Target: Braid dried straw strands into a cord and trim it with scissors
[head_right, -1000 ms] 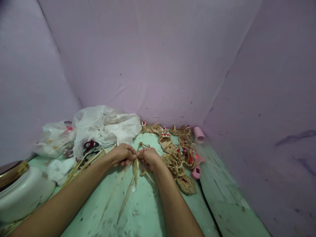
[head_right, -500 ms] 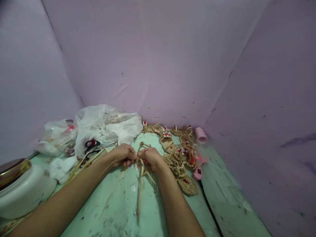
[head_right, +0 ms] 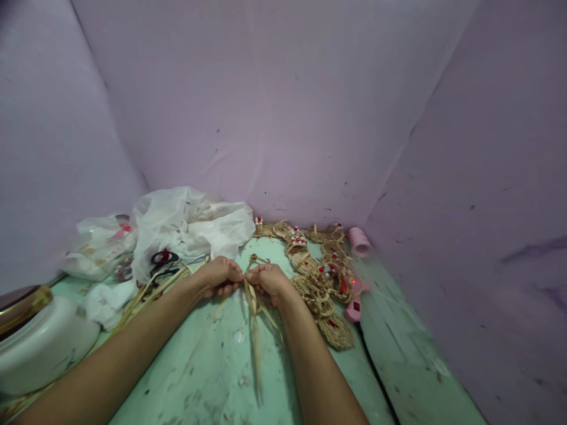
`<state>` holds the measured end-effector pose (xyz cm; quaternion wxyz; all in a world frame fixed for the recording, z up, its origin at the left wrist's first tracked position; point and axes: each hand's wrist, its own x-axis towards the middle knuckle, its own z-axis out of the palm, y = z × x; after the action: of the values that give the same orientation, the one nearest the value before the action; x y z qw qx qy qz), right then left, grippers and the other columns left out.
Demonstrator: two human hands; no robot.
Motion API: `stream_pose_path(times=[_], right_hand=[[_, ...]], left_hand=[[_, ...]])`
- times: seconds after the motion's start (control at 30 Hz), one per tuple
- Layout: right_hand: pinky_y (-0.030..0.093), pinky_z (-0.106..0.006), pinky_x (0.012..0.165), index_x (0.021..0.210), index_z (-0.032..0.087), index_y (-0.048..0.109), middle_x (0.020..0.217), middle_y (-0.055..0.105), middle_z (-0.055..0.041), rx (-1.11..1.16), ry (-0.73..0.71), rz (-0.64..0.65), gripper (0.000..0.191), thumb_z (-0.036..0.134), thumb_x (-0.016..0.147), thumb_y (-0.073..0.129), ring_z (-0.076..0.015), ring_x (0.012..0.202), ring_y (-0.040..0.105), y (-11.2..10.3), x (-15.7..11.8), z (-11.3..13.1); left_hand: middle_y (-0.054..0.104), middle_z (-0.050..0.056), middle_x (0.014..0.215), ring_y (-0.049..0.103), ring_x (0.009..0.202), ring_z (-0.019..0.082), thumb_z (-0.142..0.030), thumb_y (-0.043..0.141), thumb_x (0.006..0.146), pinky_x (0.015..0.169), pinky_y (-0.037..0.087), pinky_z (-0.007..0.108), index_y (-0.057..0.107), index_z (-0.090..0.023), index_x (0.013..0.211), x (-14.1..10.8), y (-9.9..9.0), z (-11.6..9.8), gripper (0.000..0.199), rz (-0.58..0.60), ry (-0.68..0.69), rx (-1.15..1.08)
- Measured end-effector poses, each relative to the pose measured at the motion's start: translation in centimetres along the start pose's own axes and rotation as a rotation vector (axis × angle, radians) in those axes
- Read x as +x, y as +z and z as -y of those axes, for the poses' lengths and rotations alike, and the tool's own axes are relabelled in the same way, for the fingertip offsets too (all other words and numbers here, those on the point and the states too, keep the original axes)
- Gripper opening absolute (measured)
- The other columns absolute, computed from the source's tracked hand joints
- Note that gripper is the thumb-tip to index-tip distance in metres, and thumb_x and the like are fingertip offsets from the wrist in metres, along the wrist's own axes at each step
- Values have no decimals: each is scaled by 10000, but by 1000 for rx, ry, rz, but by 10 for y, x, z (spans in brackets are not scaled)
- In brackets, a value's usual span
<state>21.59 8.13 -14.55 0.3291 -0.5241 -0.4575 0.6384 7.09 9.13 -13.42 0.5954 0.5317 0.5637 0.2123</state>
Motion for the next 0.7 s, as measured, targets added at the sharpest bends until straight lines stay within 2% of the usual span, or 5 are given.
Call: stream_pose_path(times=[0.17, 0.3, 0.43, 0.57, 0.7], right_hand=[[157, -171, 350, 506, 135, 485, 314, 370, 74, 2, 12, -1, 107, 117, 601, 532, -27, 307, 251, 0, -1, 1], [156, -175, 349, 514, 135, 493, 314, 370, 79, 22, -4, -3, 98, 109, 601, 531, -29, 303, 249, 0, -2, 2], [148, -181, 349, 507, 132, 496, 327, 378, 75, 20, -25, 20, 100, 111, 596, 538, -28, 303, 246, 0, -2, 2], [152, -180, 351, 506, 135, 497, 323, 376, 76, 27, -17, 17, 101, 120, 594, 545, -30, 309, 248, -1, -2, 2], [163, -177, 355, 495, 138, 488, 326, 380, 76, 29, -28, 5, 109, 133, 575, 563, -30, 317, 261, 0, -1, 1]], left_hand=[[462, -35, 401, 341, 283, 49, -228, 558, 558, 294, 181, 180, 492, -135, 542, 3, 0, 3, 115, -51, 20, 73], [499, -7, 437, 393, 304, 60, -238, 541, 574, 294, 237, 178, 496, -124, 527, 0, -5, 0, 131, 83, 70, -14], [509, 5, 431, 415, 305, 64, -227, 535, 577, 297, 279, 171, 505, -114, 524, -3, -11, -4, 128, 187, 41, -52], [522, -1, 440, 421, 310, 62, -204, 556, 551, 297, 286, 167, 527, -109, 558, -5, -12, -6, 99, 176, 44, -65], [492, -11, 414, 405, 307, 61, -275, 593, 555, 293, 261, 171, 500, -117, 524, -6, -7, -6, 186, 140, 28, -36]])
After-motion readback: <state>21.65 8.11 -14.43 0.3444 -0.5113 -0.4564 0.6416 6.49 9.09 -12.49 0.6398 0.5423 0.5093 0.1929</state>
